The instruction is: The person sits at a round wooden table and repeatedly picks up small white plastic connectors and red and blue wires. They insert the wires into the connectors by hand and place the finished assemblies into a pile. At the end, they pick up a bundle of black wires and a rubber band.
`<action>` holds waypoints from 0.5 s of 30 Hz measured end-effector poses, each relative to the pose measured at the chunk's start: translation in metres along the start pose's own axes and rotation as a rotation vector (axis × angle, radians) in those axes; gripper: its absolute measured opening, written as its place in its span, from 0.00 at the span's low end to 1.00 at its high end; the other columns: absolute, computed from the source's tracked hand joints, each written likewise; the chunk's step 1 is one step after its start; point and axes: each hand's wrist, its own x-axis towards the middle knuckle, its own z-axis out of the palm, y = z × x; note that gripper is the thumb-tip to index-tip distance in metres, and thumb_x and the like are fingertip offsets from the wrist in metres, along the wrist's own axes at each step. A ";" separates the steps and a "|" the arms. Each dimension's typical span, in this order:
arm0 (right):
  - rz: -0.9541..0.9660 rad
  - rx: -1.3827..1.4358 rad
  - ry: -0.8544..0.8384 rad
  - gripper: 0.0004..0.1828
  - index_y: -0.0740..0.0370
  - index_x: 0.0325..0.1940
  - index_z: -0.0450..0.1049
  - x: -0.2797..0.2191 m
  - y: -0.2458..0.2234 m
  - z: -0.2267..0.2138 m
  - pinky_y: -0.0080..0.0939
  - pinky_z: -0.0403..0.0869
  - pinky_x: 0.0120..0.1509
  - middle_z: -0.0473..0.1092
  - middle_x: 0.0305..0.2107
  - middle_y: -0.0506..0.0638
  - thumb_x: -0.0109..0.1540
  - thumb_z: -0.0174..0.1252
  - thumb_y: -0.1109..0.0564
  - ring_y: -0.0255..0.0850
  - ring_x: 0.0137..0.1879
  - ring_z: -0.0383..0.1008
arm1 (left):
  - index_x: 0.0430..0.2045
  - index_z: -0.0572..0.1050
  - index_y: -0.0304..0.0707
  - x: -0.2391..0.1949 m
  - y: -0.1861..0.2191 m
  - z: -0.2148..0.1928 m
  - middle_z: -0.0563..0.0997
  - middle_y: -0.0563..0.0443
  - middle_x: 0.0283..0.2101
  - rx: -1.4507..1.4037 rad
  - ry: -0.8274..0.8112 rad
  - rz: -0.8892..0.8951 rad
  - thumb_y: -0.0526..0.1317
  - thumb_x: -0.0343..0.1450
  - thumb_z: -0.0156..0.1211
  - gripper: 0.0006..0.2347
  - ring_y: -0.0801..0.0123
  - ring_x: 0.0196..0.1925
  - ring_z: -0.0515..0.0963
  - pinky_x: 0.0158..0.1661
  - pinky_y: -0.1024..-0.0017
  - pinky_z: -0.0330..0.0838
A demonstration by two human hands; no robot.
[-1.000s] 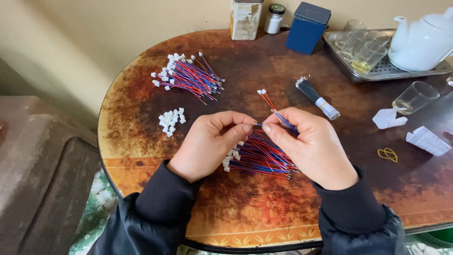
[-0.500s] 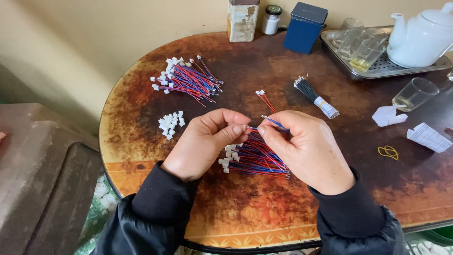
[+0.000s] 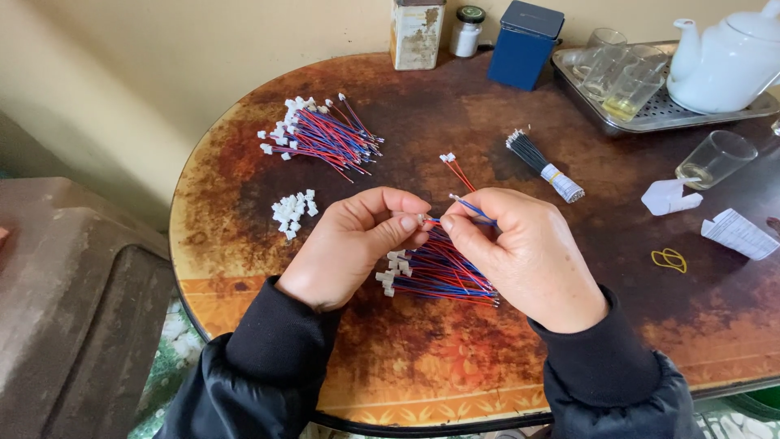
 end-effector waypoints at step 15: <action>-0.077 -0.058 0.032 0.12 0.58 0.25 0.69 -0.001 0.008 0.014 0.43 0.60 0.31 0.64 0.17 0.48 0.63 0.55 0.55 0.41 0.24 0.63 | 0.36 0.78 0.33 0.003 -0.003 0.005 0.82 0.52 0.35 0.217 0.069 -0.009 0.33 0.70 0.58 0.05 0.78 0.35 0.78 0.41 0.81 0.75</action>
